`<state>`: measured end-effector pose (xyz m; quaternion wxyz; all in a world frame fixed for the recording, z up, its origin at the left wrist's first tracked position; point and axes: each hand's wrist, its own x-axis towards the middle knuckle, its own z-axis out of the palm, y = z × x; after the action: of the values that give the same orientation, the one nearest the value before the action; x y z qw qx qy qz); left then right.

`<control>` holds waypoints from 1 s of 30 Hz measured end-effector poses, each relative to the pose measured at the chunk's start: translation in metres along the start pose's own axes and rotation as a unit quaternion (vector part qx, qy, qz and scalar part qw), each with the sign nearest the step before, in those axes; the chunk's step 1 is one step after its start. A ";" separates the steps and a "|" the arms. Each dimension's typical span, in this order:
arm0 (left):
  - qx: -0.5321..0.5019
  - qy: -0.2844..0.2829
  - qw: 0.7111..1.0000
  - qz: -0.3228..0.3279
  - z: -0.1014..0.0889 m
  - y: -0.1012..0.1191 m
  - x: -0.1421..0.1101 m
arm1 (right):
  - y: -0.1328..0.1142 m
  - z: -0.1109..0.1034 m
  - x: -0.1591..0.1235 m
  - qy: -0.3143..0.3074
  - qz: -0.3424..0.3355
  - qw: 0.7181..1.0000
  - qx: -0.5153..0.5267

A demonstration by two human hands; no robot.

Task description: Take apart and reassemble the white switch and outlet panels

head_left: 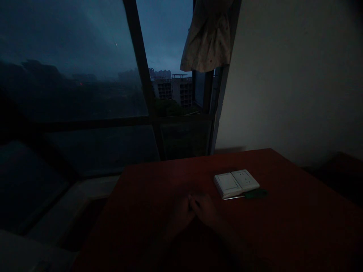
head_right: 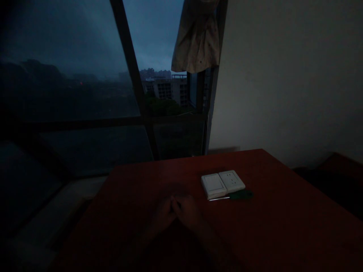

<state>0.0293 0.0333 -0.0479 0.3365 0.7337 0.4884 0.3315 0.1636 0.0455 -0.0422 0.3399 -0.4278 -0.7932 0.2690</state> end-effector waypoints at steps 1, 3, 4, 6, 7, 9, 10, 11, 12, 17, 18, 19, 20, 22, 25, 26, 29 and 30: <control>-0.001 0.001 1.000 -0.001 0.000 0.000 0.000 | -0.001 0.000 0.000 -0.001 0.000 1.000 0.000; -0.002 0.006 1.000 -0.005 0.000 0.001 -0.001 | -0.002 -0.001 0.000 -0.004 0.000 1.000 0.002; -0.002 0.008 1.000 -0.009 0.000 0.001 -0.001 | -0.003 -0.002 0.000 -0.004 0.001 1.000 0.002; -0.003 0.011 1.000 -0.016 0.000 0.001 -0.001 | -0.003 -0.002 0.000 -0.006 0.001 1.000 0.003; -0.002 0.013 1.000 -0.019 0.001 0.001 -0.001 | -0.003 -0.002 0.000 -0.008 0.001 1.000 0.003; -0.003 0.012 1.000 -0.023 0.000 0.001 -0.001 | -0.003 -0.002 0.001 -0.010 0.000 1.000 0.005; -0.004 0.010 1.000 -0.024 0.000 0.001 -0.001 | -0.003 -0.002 0.001 -0.010 0.001 1.000 0.005; -0.005 0.009 1.000 -0.023 0.000 0.002 -0.001 | -0.003 -0.002 0.001 -0.010 0.001 1.000 0.005; -0.007 0.007 1.000 -0.022 0.000 0.002 -0.001 | -0.003 -0.002 0.001 -0.008 0.001 1.000 0.005; -0.008 0.005 1.000 -0.018 0.001 0.003 0.001 | -0.005 -0.003 0.000 -0.009 0.000 1.000 0.006; -0.008 0.005 1.000 -0.017 0.001 0.002 0.001 | -0.005 -0.003 0.000 -0.008 0.000 1.000 0.006; -0.009 0.005 1.000 -0.018 0.001 0.002 0.001 | -0.005 -0.003 0.000 -0.007 0.000 1.000 0.006; -0.009 0.005 1.000 -0.017 0.001 0.002 0.001 | -0.005 -0.003 0.000 -0.007 -0.001 1.000 0.005; -0.008 0.005 1.000 -0.016 0.000 0.001 0.000 | -0.004 -0.002 0.000 -0.005 -0.002 1.000 0.004; -0.008 0.001 1.000 -0.008 0.000 -0.001 0.000 | -0.002 -0.001 0.000 -0.003 -0.002 1.000 0.002; -0.008 0.000 1.000 -0.006 0.000 -0.002 0.000 | -0.002 -0.001 0.000 -0.004 -0.002 1.000 0.001; -0.004 0.005 1.000 -0.006 0.001 -0.003 0.000 | -0.002 -0.001 0.000 -0.007 -0.003 1.000 0.000; -0.002 0.007 1.000 -0.008 0.002 -0.003 -0.001 | -0.002 -0.001 0.000 -0.008 -0.003 1.000 -0.001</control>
<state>0.0286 0.0332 -0.0517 0.3369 0.7269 0.4957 0.3353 0.1639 0.0446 -0.0402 0.3344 -0.4237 -0.7971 0.2707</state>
